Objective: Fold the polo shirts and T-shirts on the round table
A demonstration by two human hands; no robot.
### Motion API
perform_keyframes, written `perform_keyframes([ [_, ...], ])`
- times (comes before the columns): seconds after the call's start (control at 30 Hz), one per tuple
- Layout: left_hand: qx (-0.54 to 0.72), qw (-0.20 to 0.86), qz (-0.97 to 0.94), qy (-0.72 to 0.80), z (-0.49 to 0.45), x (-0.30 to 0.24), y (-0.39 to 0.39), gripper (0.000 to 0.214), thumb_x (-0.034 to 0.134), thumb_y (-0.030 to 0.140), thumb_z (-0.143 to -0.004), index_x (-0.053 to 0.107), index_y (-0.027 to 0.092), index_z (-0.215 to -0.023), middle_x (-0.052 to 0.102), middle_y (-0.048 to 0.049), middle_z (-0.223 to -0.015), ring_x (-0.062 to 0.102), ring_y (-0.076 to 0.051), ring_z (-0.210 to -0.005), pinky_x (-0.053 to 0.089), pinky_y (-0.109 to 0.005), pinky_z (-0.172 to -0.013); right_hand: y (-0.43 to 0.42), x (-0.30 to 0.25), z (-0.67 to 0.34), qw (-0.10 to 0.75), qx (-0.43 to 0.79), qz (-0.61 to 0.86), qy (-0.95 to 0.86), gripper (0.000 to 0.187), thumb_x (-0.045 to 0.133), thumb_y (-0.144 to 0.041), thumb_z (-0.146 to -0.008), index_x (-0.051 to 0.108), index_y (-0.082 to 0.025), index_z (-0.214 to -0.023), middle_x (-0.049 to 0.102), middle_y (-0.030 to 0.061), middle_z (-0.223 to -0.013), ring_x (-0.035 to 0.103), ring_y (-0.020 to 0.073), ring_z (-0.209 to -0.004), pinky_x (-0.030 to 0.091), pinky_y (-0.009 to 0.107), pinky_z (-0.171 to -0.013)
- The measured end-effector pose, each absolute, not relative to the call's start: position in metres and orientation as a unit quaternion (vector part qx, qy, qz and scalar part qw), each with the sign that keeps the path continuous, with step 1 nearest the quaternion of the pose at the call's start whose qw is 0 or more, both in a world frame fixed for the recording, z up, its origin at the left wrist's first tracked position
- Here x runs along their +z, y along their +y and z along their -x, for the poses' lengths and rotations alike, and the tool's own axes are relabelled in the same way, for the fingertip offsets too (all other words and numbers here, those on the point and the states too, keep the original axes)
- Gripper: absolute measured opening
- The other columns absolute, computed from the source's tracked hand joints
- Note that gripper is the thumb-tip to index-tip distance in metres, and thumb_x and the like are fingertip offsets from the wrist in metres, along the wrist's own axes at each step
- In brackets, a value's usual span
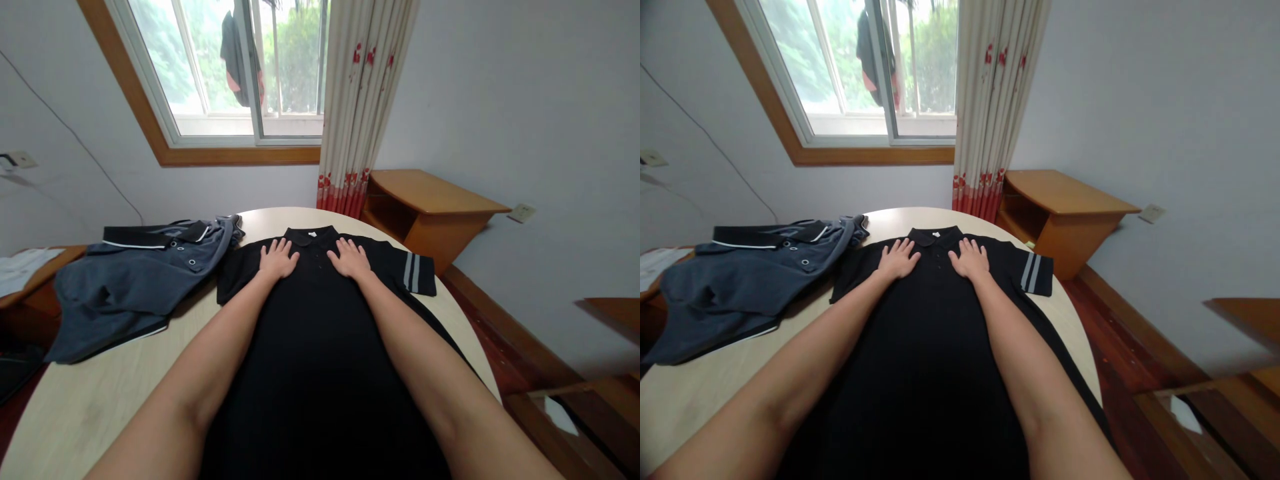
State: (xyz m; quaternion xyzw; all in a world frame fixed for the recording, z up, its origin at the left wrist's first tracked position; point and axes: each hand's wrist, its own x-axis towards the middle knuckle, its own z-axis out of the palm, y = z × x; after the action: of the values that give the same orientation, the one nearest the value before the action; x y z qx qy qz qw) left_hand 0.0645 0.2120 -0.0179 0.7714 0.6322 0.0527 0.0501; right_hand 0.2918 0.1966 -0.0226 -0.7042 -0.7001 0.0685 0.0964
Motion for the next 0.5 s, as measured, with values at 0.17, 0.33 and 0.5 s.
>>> perform_keyframes([
  [0.17,-0.013,0.033,-0.765,0.643,-0.013,0.000,0.220,0.067,0.022,0.051,-0.101,0.029,0.019,-0.160,0.018,-0.0075,-0.168,0.017,-0.030,-0.155,0.014,-0.058,-0.122,0.189,-0.014,-0.322,0.076,0.052,0.754,-0.650,0.070,0.025,-0.051,-0.102,0.029,-0.008,-0.158,0.021,0.0127,-0.167,0.018,0.0294,-0.154,0.014,0.048,-0.124],
  [0.33,-0.032,-0.017,-0.746,0.665,0.022,0.037,0.221,0.059,0.039,0.046,-0.097,0.054,0.015,-0.145,0.052,-0.0179,-0.149,0.048,-0.035,-0.137,0.039,-0.047,-0.111,0.164,0.005,-0.284,0.076,0.045,0.722,-0.686,0.065,0.041,-0.046,-0.100,0.035,-0.012,-0.155,0.024,0.0141,-0.165,0.020,0.0335,-0.153,0.017,0.055,-0.122],
  [0.5,-0.057,-0.030,-0.728,0.682,0.047,0.052,0.220,0.056,0.070,0.048,-0.076,0.072,0.016,-0.122,0.063,-0.0208,-0.133,0.052,-0.043,-0.128,0.036,-0.053,-0.111,0.126,-0.003,-0.254,0.119,0.073,0.682,-0.718,0.063,0.041,-0.048,-0.100,0.041,-0.013,-0.152,0.031,0.0147,-0.163,0.026,0.0312,-0.151,0.022,0.053,-0.121],
])
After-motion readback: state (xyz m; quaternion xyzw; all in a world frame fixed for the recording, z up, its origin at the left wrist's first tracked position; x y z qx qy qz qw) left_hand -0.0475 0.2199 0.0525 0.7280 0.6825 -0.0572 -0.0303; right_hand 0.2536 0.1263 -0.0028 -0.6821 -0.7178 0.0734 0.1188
